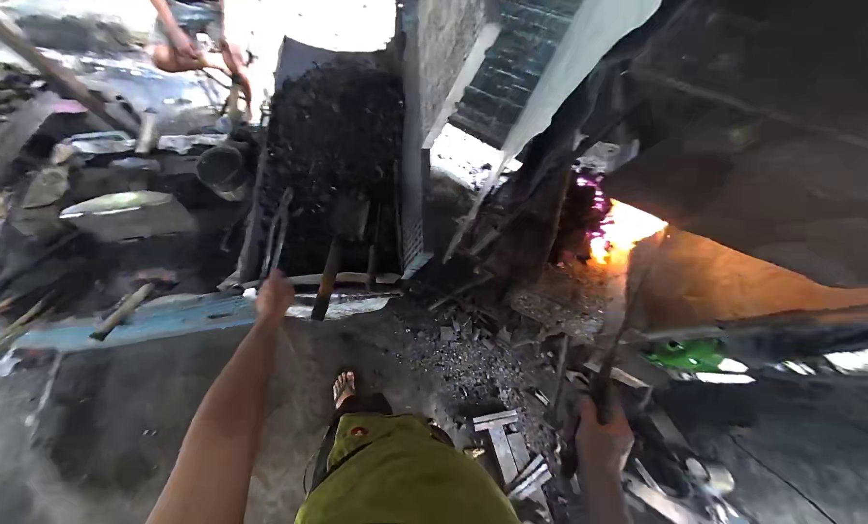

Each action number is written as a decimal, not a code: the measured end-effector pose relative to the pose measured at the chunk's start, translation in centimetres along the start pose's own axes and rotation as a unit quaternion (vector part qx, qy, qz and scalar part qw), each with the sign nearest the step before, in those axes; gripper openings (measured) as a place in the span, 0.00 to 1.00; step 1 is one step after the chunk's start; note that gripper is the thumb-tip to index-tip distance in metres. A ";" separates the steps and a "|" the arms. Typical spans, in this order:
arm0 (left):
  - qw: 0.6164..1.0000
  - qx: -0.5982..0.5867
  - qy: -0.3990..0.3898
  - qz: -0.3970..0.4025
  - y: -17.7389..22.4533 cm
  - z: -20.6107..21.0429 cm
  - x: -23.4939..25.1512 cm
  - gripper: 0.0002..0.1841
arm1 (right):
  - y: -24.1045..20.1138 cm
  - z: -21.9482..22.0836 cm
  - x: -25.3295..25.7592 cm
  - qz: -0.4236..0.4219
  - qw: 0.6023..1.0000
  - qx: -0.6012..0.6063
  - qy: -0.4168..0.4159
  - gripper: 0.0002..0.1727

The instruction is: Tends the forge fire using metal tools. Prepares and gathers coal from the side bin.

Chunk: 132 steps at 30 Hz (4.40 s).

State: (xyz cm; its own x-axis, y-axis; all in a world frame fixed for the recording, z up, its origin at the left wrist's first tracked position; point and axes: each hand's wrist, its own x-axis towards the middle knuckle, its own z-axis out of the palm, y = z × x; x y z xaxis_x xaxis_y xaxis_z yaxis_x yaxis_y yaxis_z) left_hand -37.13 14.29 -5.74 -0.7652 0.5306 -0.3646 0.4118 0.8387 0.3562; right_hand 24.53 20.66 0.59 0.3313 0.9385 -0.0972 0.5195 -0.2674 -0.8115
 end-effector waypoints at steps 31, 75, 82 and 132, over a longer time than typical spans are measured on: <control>0.845 -0.422 -0.245 0.218 3.4 -5.7 -12.4 0.29 | 1.2 -1.8 -6.9 0.094 0.993 0.005 -0.077 0.34; 0.832 -0.308 -0.460 0.042 44.2 19.1 -28.7 0.02 | 5.0 -10.6 -0.3 0.032 0.953 -0.218 -0.207 0.36; 0.830 -0.337 -0.436 0.086 45.4 18.4 -27.2 0.02 | 5.8 -11.5 -2.7 0.024 0.944 -0.235 -0.230 0.36; 0.919 -0.032 -0.315 0.237 44.2 25.0 -31.3 0.19 | 9.4 -18.3 -8.5 0.085 0.954 0.202 -0.204 0.36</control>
State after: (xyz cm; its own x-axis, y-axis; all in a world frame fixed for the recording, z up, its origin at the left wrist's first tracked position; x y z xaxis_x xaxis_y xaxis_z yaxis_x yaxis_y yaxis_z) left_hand 17.40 37.82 -0.04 -0.0617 0.8163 -0.5743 0.5798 0.4976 0.6451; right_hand 41.05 6.12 4.33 0.0064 0.9178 -0.3970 0.1117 -0.3952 -0.9118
